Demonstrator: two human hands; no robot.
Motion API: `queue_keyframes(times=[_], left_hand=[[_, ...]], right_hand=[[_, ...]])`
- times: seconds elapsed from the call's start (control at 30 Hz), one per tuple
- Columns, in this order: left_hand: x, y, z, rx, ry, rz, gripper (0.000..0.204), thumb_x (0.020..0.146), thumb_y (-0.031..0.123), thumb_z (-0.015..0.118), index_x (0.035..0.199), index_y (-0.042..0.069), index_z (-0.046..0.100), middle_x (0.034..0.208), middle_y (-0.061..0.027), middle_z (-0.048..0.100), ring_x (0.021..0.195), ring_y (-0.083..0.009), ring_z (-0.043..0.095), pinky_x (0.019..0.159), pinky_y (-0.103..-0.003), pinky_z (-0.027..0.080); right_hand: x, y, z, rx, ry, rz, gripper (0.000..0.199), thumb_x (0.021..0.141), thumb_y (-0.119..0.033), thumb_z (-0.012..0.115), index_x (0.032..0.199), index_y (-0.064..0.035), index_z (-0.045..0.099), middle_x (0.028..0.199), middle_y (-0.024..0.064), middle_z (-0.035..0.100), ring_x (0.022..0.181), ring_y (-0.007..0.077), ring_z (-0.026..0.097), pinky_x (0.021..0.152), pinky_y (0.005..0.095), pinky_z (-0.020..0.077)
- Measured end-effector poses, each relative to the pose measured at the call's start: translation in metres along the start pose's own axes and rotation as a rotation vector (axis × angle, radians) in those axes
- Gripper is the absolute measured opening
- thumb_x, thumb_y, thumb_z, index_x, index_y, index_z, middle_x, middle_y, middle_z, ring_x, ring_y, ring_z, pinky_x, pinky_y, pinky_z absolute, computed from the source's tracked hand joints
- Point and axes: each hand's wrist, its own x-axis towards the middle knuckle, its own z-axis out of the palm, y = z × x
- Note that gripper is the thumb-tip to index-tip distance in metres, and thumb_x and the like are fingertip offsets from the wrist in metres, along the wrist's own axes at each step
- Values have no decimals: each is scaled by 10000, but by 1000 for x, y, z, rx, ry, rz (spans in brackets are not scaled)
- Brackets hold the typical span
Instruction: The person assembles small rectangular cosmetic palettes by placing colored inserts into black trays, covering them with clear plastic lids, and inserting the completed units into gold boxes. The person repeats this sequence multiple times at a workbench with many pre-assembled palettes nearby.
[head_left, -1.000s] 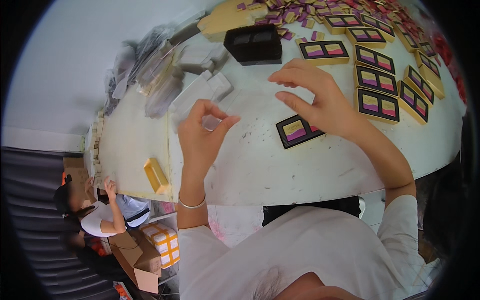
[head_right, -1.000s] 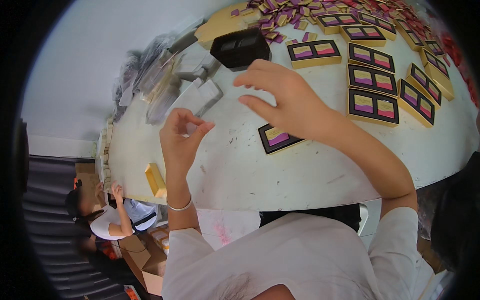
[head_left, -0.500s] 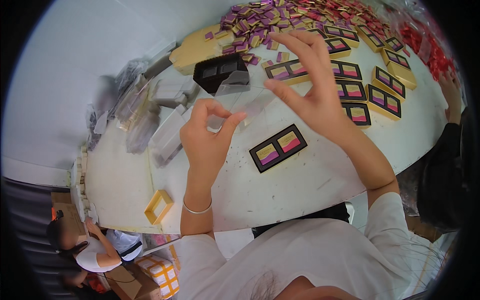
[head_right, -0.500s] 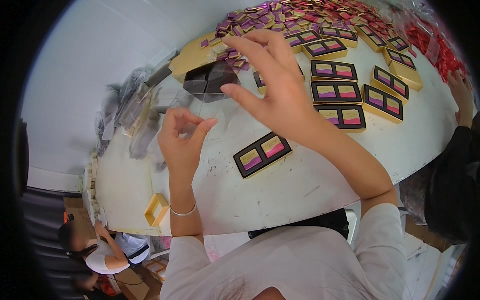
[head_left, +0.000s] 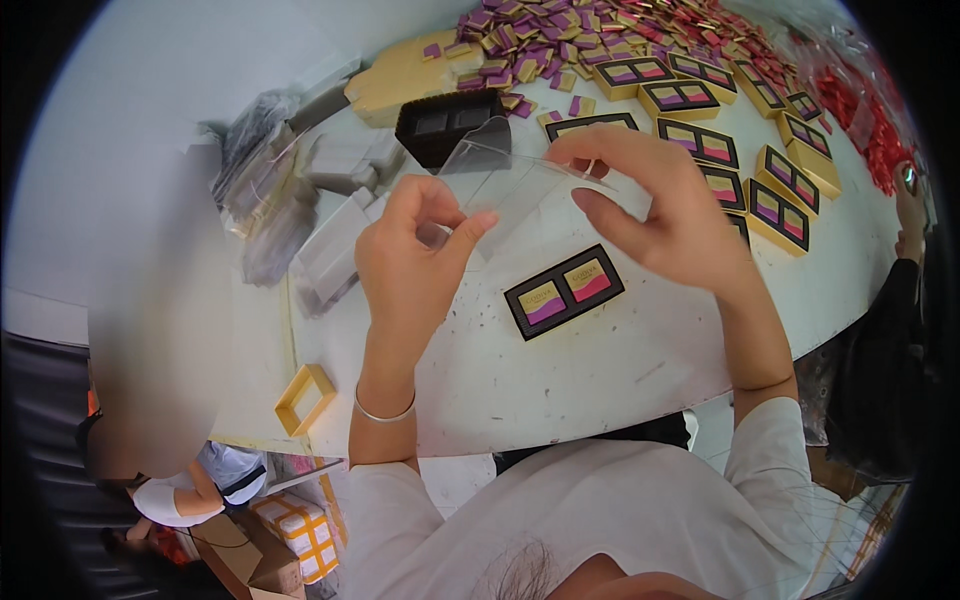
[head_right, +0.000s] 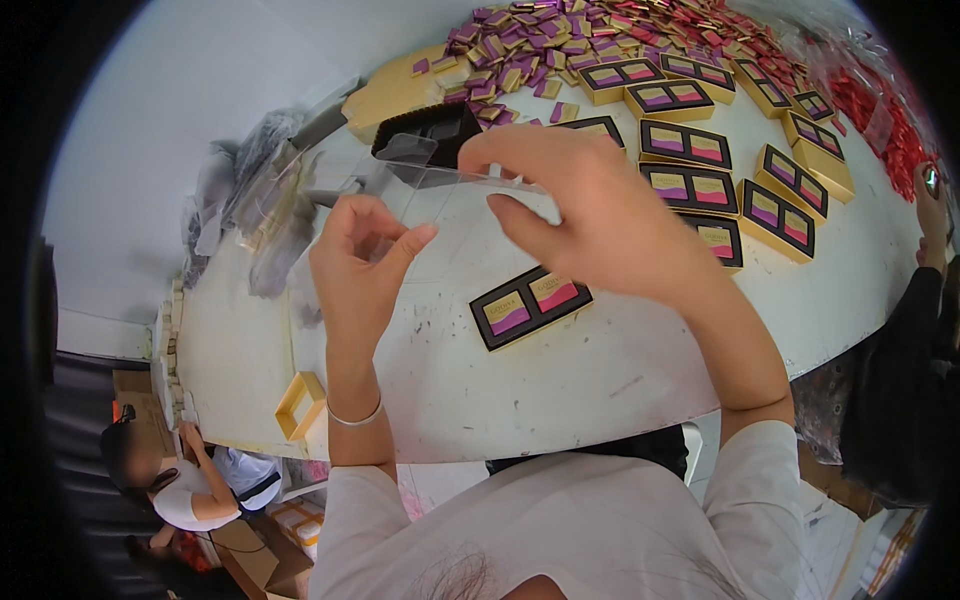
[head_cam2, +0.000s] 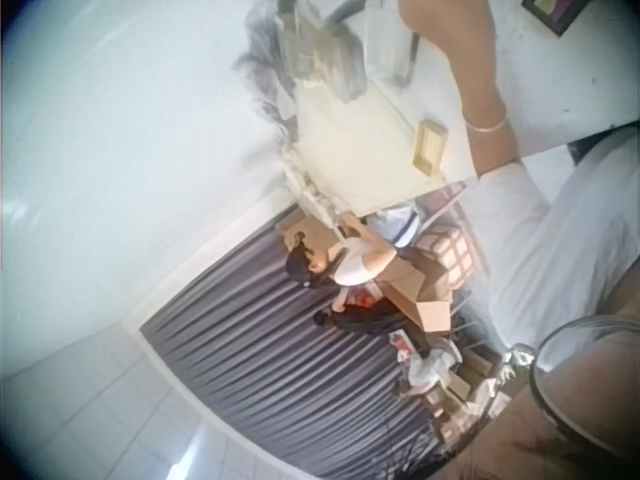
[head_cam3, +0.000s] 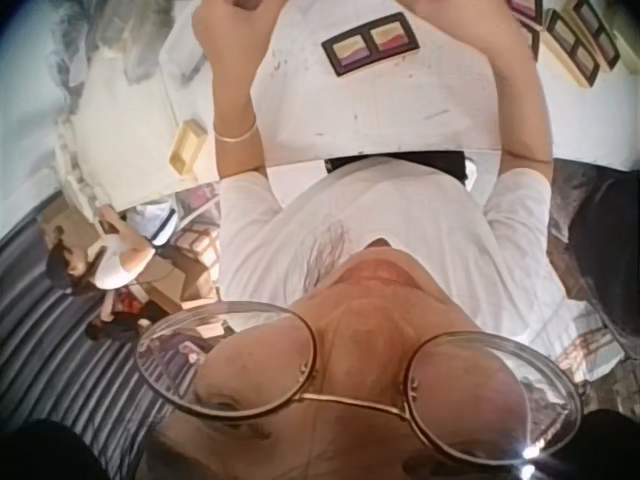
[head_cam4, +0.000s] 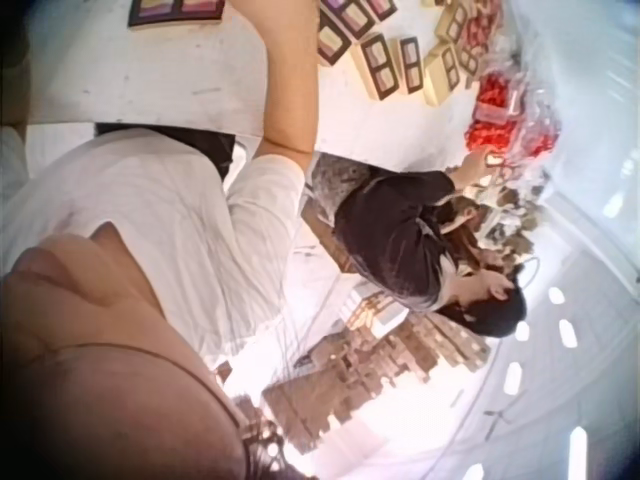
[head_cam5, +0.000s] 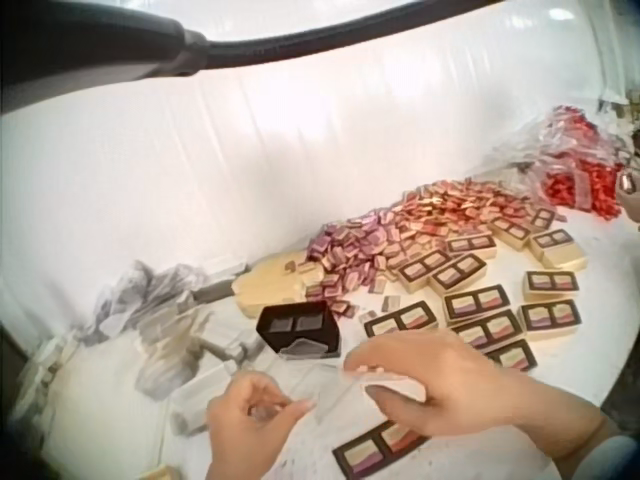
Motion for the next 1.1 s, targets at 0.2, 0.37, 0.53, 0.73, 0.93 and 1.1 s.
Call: queue_keyframes(times=[0.2,0.37,0.53,0.73,0.93,1.1], left_hand=[[-7,11,1,227,-180,116,378,675,173,803,925,37,555,786,-34,632,717,-113,570,632,-252,447],[3,-3,-27,-279,-629,161,747,660,269,812,1281,45,462,1215,-154,556,1103,-248,542,920,-327,412],[9,-13,-26,-532,-753,185,954,620,265,836,1389,5,336,1373,-156,426,1262,-251,411,1038,-347,309],[6,1,-15,-348,-425,208,804,575,258,871,1233,3,485,1068,-90,579,1017,-200,540,911,-332,413],[3,2,18,-120,213,292,732,534,259,891,1124,35,519,980,-72,582,895,-190,562,793,-318,460],[-9,1,28,-65,124,433,866,607,368,838,1267,16,403,1210,-144,469,1125,-272,469,934,-381,389]], right_hand=[[-2,7,-12,-15,-245,117,145,767,39,624,910,15,621,893,95,645,777,230,592,679,314,472],[-5,3,7,123,-66,-61,110,737,13,641,842,20,607,889,119,649,769,287,609,636,338,481],[-3,-15,15,-73,-39,-342,151,637,24,657,768,-3,586,1004,117,628,851,313,611,667,374,488],[4,-16,-9,-76,-85,-359,178,655,-62,715,798,-4,627,1195,191,534,1103,353,534,880,454,445],[-5,1,14,778,83,249,904,735,-177,769,1425,-120,188,1416,102,297,1284,276,350,1040,430,310],[-15,-10,46,1050,76,363,546,868,-159,625,1335,-75,356,1298,105,466,1259,252,415,1033,436,341]])
